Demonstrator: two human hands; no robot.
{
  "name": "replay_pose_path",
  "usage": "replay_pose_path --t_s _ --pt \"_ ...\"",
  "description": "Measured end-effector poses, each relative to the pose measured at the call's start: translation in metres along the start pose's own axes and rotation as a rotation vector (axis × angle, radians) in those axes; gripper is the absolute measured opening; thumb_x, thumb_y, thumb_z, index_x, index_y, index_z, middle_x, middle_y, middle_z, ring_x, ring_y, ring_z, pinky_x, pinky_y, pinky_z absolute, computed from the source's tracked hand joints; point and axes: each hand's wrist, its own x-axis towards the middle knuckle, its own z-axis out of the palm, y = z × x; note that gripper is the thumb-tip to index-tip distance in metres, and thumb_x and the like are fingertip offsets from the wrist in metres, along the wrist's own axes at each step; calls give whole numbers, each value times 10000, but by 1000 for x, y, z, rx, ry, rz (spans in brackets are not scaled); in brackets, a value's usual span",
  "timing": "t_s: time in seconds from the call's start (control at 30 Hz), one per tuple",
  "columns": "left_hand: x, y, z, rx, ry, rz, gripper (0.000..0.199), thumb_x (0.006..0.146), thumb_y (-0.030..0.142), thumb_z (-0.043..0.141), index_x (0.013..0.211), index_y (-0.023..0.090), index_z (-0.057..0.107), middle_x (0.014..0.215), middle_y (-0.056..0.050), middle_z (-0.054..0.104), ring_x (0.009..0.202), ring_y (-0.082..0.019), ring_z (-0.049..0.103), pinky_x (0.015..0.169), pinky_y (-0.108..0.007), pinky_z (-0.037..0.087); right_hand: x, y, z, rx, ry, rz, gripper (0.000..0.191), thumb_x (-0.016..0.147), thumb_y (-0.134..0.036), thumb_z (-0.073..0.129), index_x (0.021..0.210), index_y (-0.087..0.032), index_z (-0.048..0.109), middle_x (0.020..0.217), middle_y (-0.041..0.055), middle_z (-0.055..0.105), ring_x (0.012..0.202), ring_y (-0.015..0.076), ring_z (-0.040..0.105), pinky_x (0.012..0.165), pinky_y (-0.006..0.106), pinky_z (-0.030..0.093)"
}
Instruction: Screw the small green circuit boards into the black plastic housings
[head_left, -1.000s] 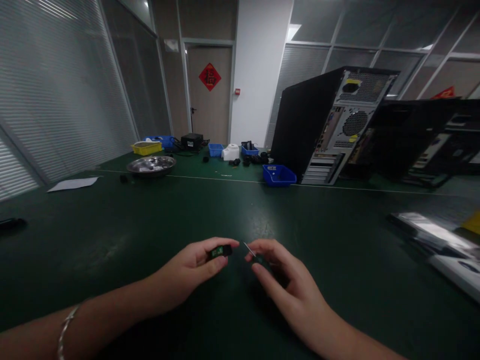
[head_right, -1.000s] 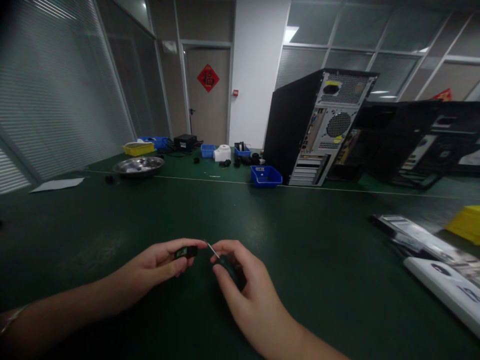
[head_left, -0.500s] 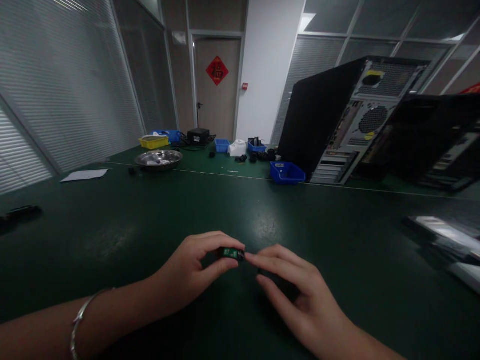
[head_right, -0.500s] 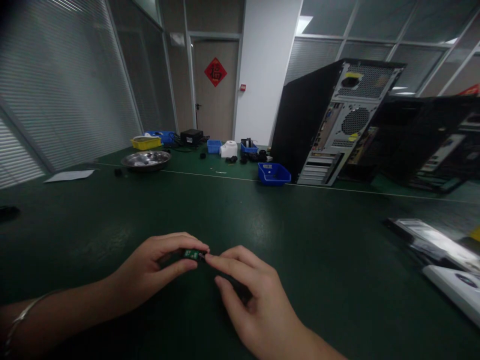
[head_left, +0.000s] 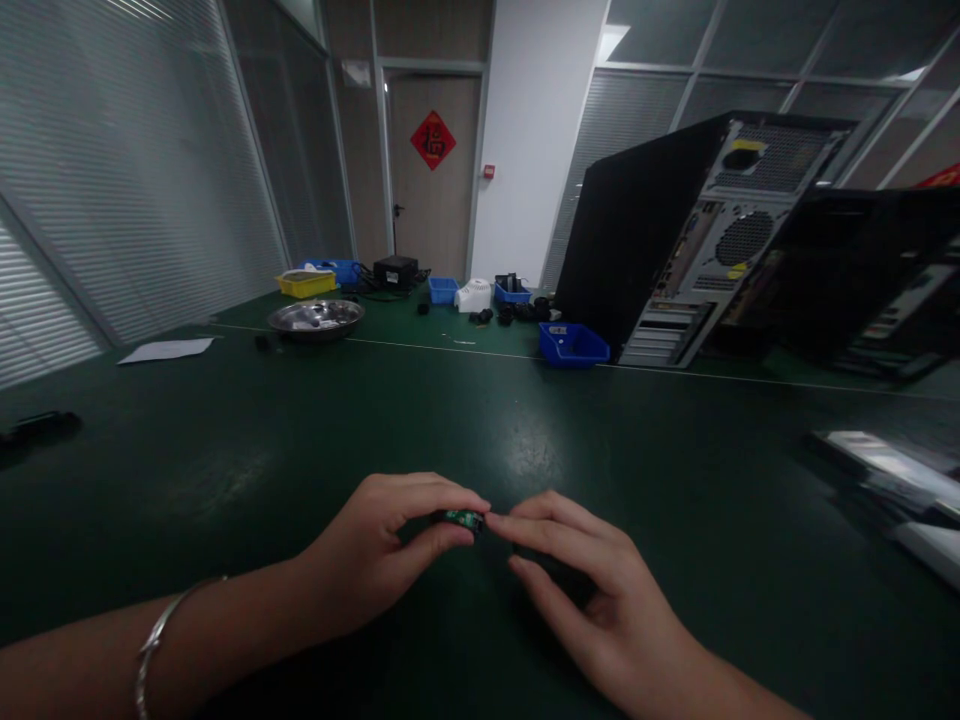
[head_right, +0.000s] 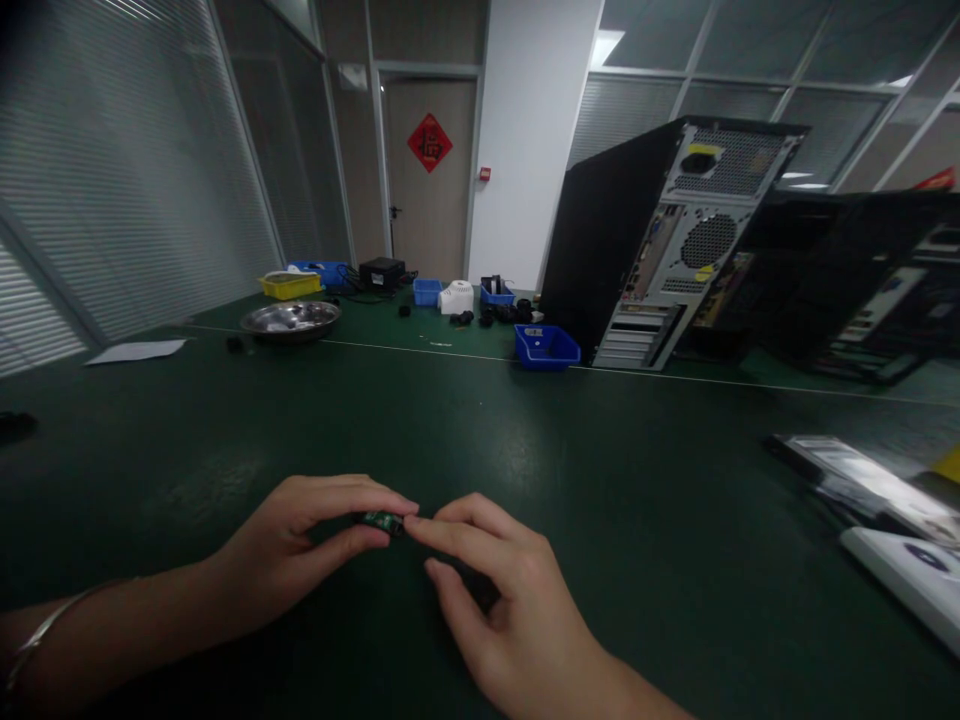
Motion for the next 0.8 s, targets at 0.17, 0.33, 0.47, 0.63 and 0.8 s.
replay_pose_path --t_s 0.17,0.33,0.47,0.63,0.8 --pt "1 0 -1 -65 6 -34 214 889 172 636 1079 223 721 1030 -26 769 965 -188 706 865 -263 527 -1 -2 0 27 13 -12 429 908 -55 537 1246 -301 635 1050 45 641 924 175 640 777 285 530" --pt "1 0 -1 -114 8 -53 204 883 172 646 1063 218 729 1030 -19 774 968 -182 707 865 -251 524 -1 -2 1 46 31 -19 425 901 -45 540 1232 -290 646 1038 51 646 920 178 641 775 290 527" --pt "0 0 -1 -134 13 -41 217 870 147 651 1063 210 727 1019 -20 776 958 -179 710 856 -250 525 -1 -2 2 62 36 -35 434 904 -41 536 1244 -291 637 1042 48 642 923 166 637 778 277 523" --pt "0 0 0 -124 22 -38 218 875 136 638 1059 210 727 1013 -16 773 960 -174 706 861 -250 522 -1 -1 2 52 29 -46 436 910 -46 530 1254 -296 628 1042 44 636 914 162 634 768 277 521" --pt "-1 -3 0 -75 42 -19 226 875 127 636 1068 205 724 1016 -20 767 962 -171 701 858 -247 520 -2 0 2 23 7 -51 453 907 -47 526 1266 -309 610 1057 38 624 912 165 635 764 288 524"
